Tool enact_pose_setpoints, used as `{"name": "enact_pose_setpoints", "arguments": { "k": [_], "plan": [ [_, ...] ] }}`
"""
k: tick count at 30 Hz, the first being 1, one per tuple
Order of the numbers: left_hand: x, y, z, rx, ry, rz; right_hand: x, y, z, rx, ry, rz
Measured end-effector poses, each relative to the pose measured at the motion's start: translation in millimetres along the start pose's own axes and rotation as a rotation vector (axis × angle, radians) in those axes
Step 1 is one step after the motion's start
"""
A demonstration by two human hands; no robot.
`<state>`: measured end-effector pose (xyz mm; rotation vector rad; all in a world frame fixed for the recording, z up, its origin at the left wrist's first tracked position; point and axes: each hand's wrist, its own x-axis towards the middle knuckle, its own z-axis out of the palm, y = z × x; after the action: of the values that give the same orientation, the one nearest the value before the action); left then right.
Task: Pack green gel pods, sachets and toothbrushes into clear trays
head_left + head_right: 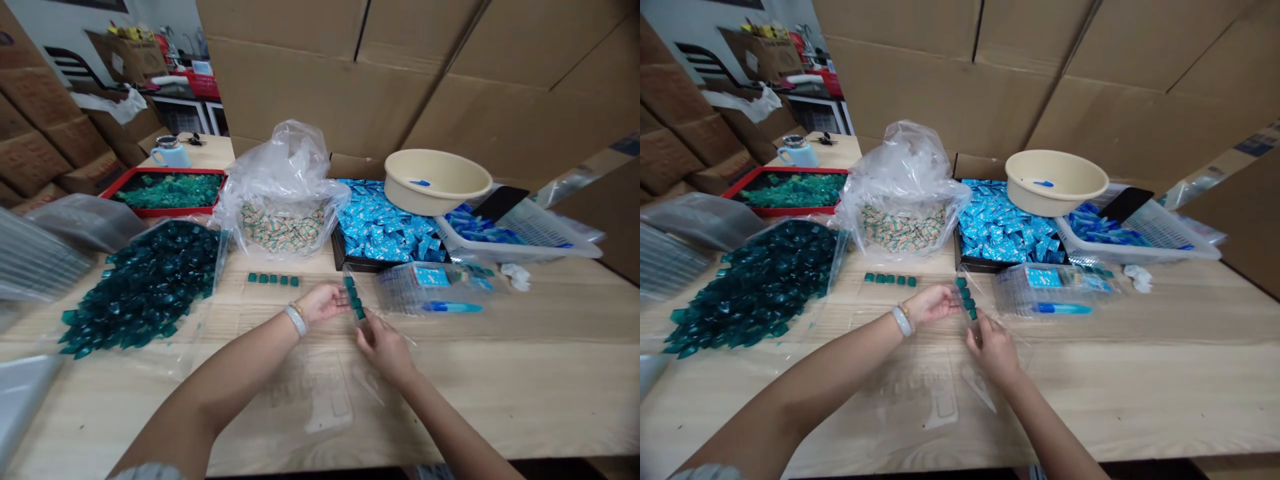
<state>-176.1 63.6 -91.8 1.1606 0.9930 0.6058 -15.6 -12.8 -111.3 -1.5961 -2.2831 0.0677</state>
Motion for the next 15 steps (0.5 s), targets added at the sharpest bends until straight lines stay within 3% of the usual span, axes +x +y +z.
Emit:
{"name": "enact_pose_setpoints", "arguments": {
  "k": [6, 15],
  "plan": [
    [-14.8, 0.1, -15.5, -0.436, 0.013, -0.191, 4.1, -6.5, 5.1, -0.118, -0.057, -0.032],
    [-39.8, -9.8, -30.5, -0.733, 0.067, -0.295, 0.2, -19.4, 13.8, -0.092, -0.056, -0.101]
  ]
}}
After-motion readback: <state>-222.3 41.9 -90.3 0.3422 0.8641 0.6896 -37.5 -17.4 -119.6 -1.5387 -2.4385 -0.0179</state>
